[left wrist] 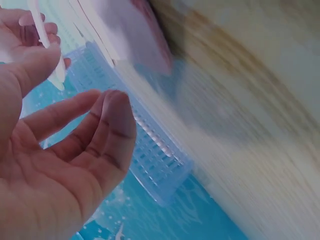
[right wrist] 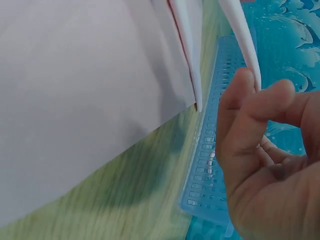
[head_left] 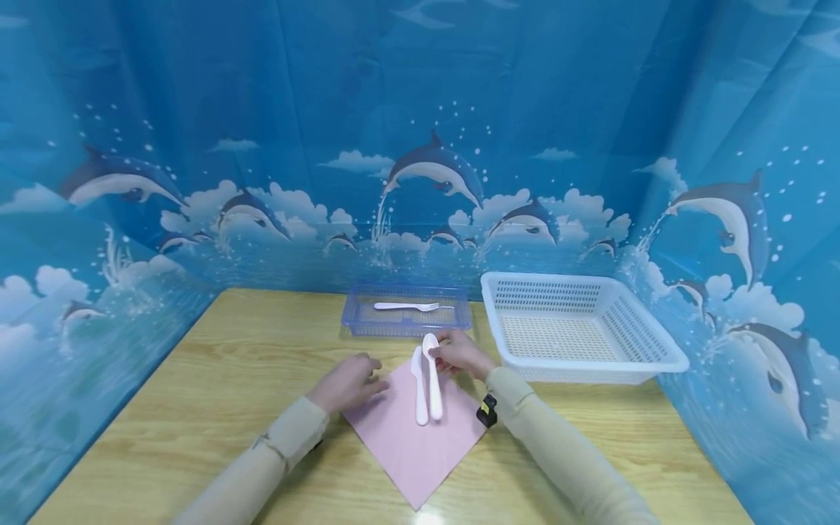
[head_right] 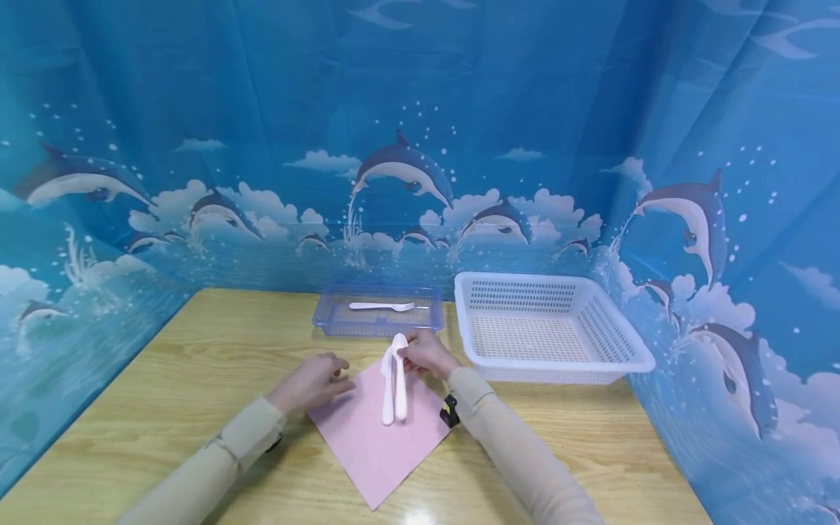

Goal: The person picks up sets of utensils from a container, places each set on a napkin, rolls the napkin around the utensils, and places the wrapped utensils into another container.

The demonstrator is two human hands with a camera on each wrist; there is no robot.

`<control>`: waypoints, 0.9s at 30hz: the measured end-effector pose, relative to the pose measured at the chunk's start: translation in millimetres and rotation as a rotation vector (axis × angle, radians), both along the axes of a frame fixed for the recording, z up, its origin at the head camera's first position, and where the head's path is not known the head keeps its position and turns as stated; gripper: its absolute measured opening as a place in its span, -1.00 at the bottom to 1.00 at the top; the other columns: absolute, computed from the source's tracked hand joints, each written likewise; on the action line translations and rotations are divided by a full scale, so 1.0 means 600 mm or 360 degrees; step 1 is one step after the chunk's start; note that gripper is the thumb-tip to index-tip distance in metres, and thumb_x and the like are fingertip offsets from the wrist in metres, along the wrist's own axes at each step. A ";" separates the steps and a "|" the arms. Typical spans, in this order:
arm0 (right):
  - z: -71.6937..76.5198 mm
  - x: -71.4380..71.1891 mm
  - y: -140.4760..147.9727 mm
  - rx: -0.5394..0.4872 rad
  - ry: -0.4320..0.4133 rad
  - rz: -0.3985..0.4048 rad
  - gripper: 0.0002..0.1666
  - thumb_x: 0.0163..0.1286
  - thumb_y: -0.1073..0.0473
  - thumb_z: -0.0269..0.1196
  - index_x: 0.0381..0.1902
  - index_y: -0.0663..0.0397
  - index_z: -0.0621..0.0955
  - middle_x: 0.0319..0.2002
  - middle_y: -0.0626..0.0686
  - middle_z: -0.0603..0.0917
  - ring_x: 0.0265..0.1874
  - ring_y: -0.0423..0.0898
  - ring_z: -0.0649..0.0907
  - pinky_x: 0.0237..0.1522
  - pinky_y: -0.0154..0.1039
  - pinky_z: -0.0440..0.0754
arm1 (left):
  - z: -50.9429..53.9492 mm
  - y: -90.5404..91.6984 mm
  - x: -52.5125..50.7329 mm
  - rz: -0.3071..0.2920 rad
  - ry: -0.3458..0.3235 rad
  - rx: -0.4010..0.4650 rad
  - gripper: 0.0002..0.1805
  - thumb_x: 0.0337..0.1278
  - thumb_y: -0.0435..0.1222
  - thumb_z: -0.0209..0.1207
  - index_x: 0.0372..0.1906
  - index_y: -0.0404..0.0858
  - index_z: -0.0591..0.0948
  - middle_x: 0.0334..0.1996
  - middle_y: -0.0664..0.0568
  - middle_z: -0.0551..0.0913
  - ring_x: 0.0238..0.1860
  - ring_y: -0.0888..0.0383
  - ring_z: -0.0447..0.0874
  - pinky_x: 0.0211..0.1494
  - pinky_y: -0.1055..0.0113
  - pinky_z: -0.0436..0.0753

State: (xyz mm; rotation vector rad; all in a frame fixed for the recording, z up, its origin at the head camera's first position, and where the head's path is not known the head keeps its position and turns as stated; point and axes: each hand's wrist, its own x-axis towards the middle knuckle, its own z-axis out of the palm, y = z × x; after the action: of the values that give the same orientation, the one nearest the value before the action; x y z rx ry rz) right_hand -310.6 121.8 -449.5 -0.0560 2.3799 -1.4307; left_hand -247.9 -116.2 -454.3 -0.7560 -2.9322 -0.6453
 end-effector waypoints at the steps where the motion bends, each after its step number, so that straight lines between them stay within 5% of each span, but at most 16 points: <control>1: -0.001 0.000 0.000 0.0001 0.0000 -0.0002 -0.72 0.33 0.29 0.22 -0.01 0.24 0.53 -0.54 0.06 0.62 -0.61 -0.14 0.60 -0.69 -0.39 0.47 | -0.001 0.001 0.003 -0.0033 -0.0006 -0.0011 -0.76 0.11 -0.17 0.35 -0.34 -0.29 0.65 -0.57 0.09 0.52 -0.52 0.24 0.40 -0.46 0.39 0.48; 12: -0.008 -0.006 0.002 0.0017 -0.0022 0.0014 -0.75 0.32 0.33 0.21 -0.05 0.30 0.53 -0.55 0.08 0.62 -0.66 -0.16 0.57 -0.69 -0.38 0.50 | -0.012 0.007 0.029 -0.0181 -0.0125 -0.0149 -0.63 -0.04 -0.02 0.42 -0.35 -0.24 0.64 -0.44 0.05 0.52 -0.48 0.24 0.38 -0.45 0.42 0.46; 27: -0.029 -0.014 0.000 0.0102 -0.0029 0.0001 -0.86 0.31 0.34 0.25 -0.25 0.25 0.49 -0.64 0.03 0.59 -0.76 -0.23 0.50 -0.78 -0.45 0.39 | -0.014 0.007 0.040 -0.0162 -0.0185 -0.0218 -0.51 -0.26 0.03 0.51 -0.32 -0.25 0.65 -0.38 0.07 0.44 -0.42 0.21 0.38 -0.38 0.38 0.49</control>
State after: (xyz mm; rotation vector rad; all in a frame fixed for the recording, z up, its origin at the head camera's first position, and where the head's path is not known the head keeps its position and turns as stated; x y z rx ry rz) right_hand -318.9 121.9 -467.1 -0.0274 2.4085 -1.3479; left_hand -223.9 -112.1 -462.6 -0.9163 -3.0867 -0.5153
